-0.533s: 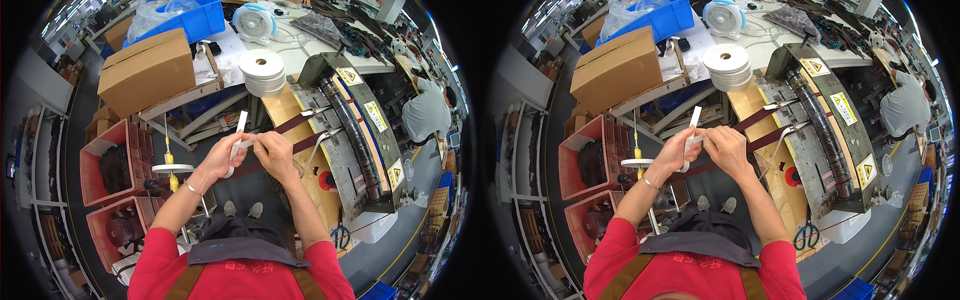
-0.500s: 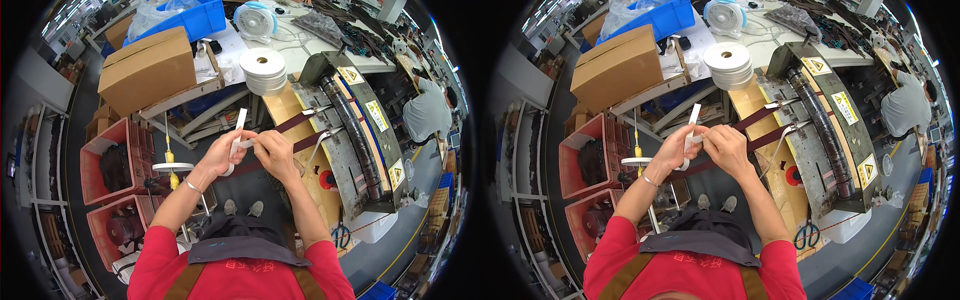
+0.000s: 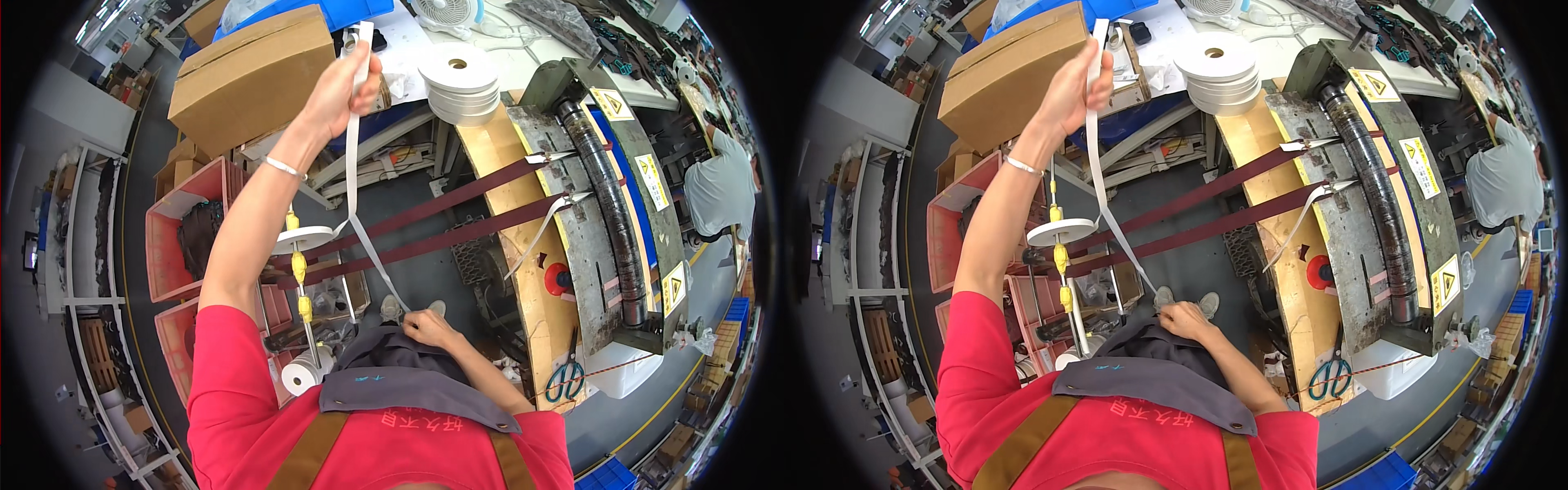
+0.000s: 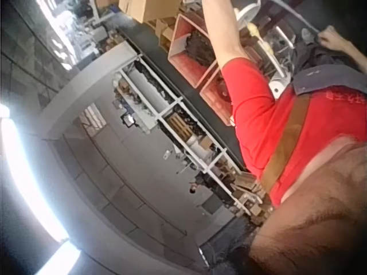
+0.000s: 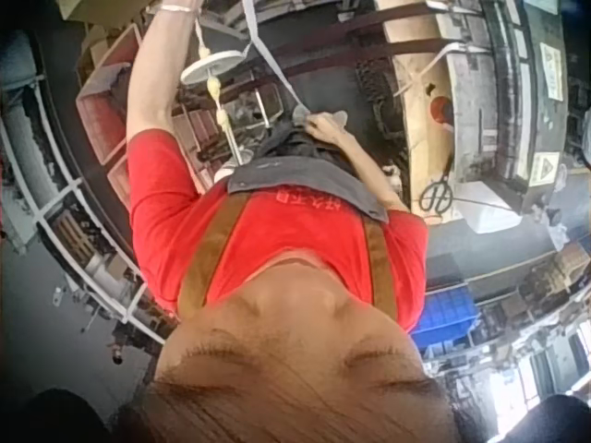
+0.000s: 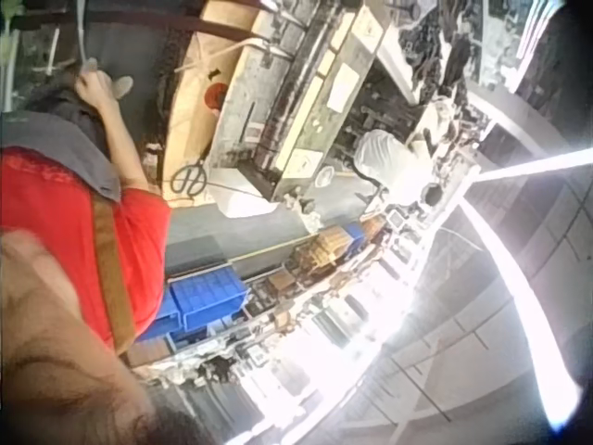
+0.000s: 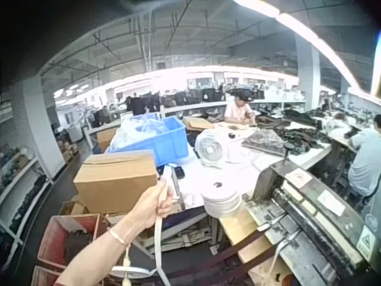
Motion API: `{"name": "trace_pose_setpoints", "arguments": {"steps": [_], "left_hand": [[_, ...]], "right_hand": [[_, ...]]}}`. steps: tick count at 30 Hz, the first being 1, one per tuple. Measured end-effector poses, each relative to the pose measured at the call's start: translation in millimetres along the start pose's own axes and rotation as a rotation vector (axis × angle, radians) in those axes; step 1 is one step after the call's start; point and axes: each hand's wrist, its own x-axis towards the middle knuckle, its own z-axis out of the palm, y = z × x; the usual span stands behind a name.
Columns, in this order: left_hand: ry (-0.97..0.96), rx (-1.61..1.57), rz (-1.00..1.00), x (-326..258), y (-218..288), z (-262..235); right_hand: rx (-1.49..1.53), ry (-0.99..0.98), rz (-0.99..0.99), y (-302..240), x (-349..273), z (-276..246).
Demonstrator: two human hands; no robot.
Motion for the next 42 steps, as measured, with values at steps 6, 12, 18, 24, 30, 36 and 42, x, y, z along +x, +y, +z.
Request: {"name": "trace_pose_setpoints", "arguments": {"steps": [6,12,18,24,30,36,42], "left_hand": [[-0.022,-0.023,0.099,21.7,1.5,1.2],[0.007,-0.026,0.147,45.8,4.1,16.1],[-0.052,-0.041,0.23,42.2,-8.0,32.7],[-0.349,0.185,-0.044,0.6,-56.2,85.3],[-0.714,0.158,-0.282,-56.5,-118.3,130.8],[-0.853,-0.159,-0.563,-56.5,-130.3,112.9],[-0.65,0.771,0.192,-73.3,-171.0,133.0]], "right_hand": [[0.776,0.108,0.6,95.1,-21.9,78.1],[1.142,0.339,0.951,130.2,-49.1,74.2],[1.35,0.605,1.232,171.3,-106.2,93.2],[0.518,0.615,0.631,88.9,-99.0,19.6],[0.984,0.994,-0.096,-62.0,-57.8,-143.5],[0.975,1.112,0.021,-53.5,-73.3,-154.8],[-0.051,1.184,-0.145,-50.8,-105.2,-146.5]]}}
